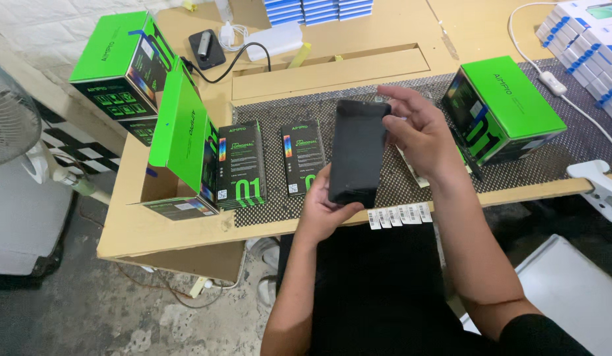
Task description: The person marks a screen component with a pen and removes a protective film from a screen.
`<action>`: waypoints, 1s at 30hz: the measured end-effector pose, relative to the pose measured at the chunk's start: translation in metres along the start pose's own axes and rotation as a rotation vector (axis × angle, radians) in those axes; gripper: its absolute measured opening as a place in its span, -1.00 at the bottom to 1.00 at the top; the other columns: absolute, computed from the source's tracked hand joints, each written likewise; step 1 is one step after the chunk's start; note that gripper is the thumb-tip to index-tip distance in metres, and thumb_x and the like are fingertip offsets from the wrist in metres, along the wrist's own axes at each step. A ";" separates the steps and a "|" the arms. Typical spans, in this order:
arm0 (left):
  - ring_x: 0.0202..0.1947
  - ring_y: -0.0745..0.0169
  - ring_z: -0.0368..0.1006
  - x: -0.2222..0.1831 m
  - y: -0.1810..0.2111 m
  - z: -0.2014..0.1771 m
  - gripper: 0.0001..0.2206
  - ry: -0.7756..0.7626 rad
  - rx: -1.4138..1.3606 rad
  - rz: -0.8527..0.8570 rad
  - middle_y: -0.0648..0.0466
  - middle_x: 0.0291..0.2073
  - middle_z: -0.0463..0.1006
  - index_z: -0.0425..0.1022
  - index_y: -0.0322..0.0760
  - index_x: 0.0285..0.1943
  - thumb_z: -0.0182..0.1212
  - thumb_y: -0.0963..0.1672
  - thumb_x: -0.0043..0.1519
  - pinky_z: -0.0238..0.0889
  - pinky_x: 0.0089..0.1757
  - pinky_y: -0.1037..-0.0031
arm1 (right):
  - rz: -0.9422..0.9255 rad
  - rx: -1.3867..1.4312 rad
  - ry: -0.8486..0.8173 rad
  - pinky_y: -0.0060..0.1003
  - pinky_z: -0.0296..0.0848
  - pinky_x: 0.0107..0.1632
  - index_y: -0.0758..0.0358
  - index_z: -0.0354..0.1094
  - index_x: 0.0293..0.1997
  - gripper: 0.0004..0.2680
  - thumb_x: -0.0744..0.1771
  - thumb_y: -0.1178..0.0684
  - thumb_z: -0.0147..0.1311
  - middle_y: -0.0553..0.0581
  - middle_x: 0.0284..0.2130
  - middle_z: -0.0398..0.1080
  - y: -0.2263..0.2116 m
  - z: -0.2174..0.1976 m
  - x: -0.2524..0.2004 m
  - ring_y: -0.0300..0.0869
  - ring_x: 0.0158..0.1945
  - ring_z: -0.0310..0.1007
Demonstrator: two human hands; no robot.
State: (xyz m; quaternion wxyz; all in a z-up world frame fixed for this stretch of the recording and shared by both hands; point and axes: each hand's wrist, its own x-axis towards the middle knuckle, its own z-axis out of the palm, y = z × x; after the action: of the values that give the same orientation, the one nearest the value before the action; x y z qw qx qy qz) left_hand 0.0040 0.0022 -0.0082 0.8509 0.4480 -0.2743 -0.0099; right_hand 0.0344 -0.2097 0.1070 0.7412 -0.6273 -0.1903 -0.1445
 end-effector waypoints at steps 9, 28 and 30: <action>-0.02 0.00 0.58 0.003 0.013 -0.006 -0.12 -0.015 -0.160 -0.012 -0.19 0.10 0.54 0.12 -0.20 0.50 0.43 -0.39 -0.03 0.66 -0.14 0.26 | -0.030 0.091 -0.027 -0.24 0.57 -0.22 0.42 0.24 0.32 -0.68 0.38 0.27 -0.05 0.29 -0.14 0.43 -0.012 0.003 -0.001 -0.12 -0.25 0.50; -0.30 -0.32 0.64 -0.006 0.013 0.015 -0.06 -0.196 -0.660 -0.115 -0.58 -0.02 0.50 -0.03 -0.45 0.58 0.47 -0.33 -0.01 0.61 -0.41 0.22 | 0.038 0.385 -0.205 -0.05 0.50 0.17 0.56 0.11 0.38 -0.55 0.29 0.30 -0.02 0.52 0.05 0.45 0.010 0.037 -0.048 0.11 0.14 0.51; -0.16 -0.35 0.61 -0.007 0.001 0.010 -0.05 -0.193 -0.565 -0.073 -0.54 0.15 0.43 -0.04 -0.43 0.58 0.44 -0.38 -0.04 0.61 -0.38 0.12 | 0.044 0.407 -0.188 -0.02 0.55 0.08 0.61 0.16 0.33 -0.61 0.32 0.28 -0.07 0.50 -0.02 0.48 0.004 0.040 -0.049 0.12 0.07 0.55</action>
State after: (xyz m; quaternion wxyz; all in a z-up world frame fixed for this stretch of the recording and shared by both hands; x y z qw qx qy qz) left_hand -0.0068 -0.0028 -0.0056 0.9109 0.1998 -0.3242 -0.1590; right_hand -0.0107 -0.1708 0.0864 0.8347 -0.4794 -0.2698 -0.0277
